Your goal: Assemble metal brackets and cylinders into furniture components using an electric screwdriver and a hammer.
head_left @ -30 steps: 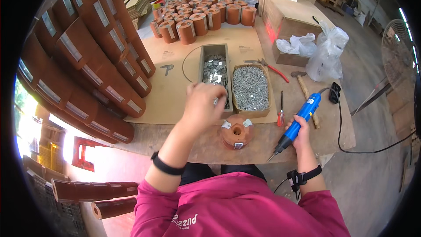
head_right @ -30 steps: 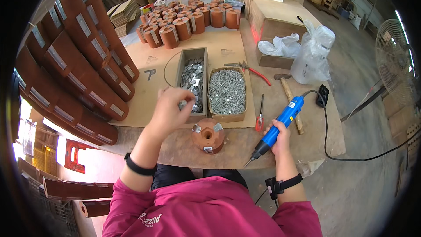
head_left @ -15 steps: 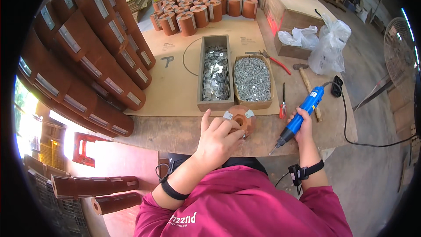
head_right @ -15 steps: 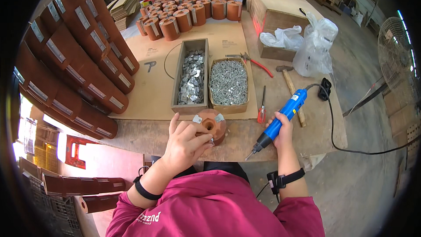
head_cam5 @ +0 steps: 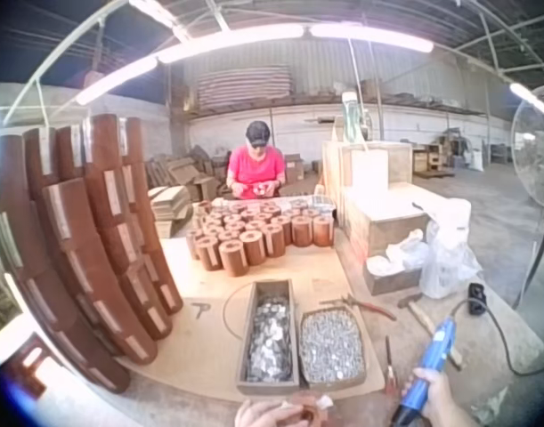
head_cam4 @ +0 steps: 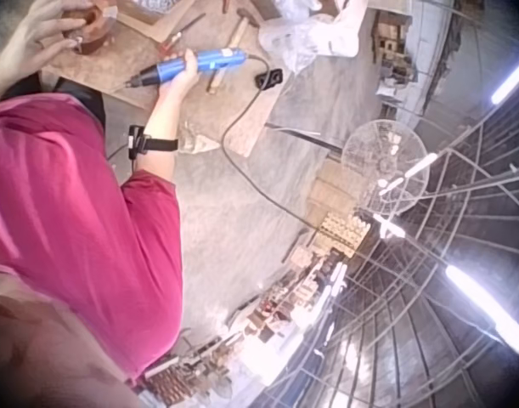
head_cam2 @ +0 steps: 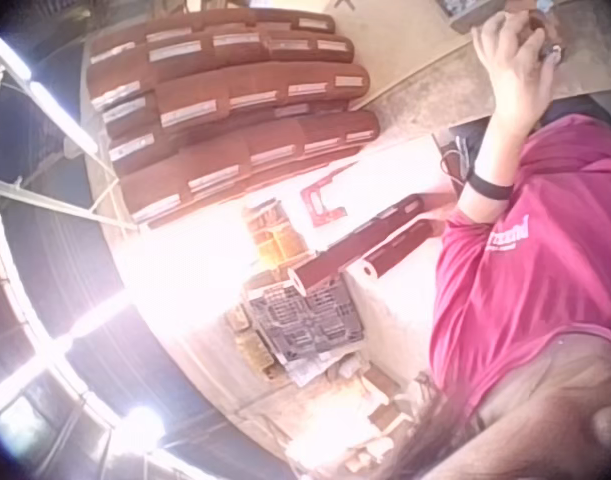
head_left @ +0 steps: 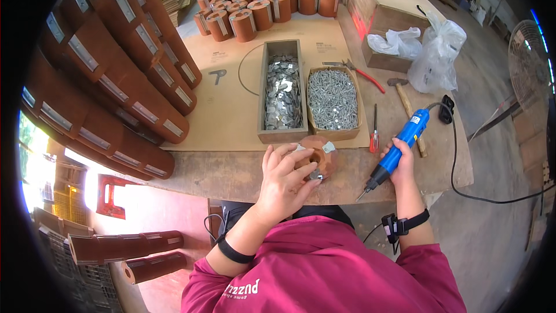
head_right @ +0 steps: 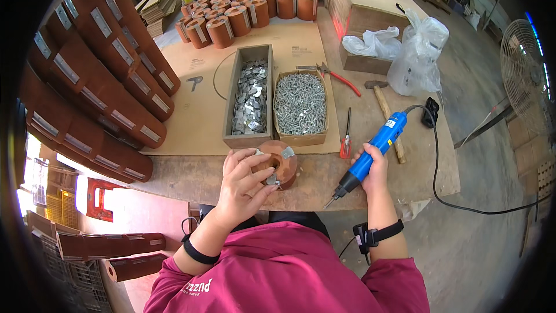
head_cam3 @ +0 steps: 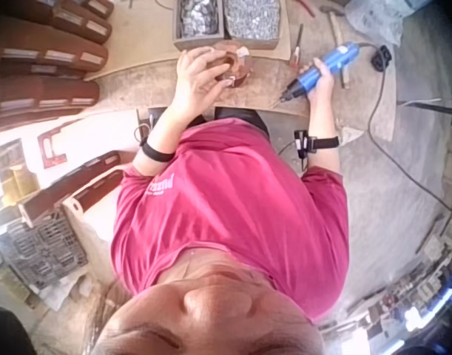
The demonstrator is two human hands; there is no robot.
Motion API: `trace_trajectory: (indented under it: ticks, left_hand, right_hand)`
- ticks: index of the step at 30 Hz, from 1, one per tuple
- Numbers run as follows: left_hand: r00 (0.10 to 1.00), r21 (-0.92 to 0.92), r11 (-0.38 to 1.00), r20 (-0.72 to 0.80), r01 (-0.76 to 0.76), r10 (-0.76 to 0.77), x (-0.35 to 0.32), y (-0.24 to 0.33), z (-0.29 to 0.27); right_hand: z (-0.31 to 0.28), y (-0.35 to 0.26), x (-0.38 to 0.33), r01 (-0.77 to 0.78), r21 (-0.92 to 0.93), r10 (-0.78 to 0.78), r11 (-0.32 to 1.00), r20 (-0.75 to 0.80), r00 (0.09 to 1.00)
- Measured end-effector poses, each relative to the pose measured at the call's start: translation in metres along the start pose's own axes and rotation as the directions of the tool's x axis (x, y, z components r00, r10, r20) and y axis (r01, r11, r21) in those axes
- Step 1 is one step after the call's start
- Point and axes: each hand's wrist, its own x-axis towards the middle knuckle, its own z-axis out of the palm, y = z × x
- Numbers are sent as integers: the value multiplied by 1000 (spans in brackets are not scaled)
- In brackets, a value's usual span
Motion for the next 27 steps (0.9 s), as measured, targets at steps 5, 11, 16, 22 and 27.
trace_trajectory:
  ticks: [5, 11, 16, 22, 27]
  left_hand:
    - [999, 9, 999, -31, 42, -42, -3, 4, 5]
    - [997, 5, 997, -22, 73, -73, -5, 4, 5]
    - [993, -19, 994, -52, 108, -108, -5, 6, 10]
    - [988, -99, 987, -75, 128, -136, -6, 7, 8]
    - [993, -46, 995, -71, 86, -89, -10, 3, 11]
  right_hand:
    - [-1, 0, 1, 1, -3, -1, 1000, 6, 1000]
    - [-1, 0, 1, 4, 0, -4, 1000, 4, 1000]
    - [-1, 0, 1, 12, -2, -12, 1000, -1, 1000]
    - [-1, 0, 1, 0, -4, 0, 1000, -11, 1000]
    - [-1, 0, 1, 5, -11, -5, 1000, -16, 1000]
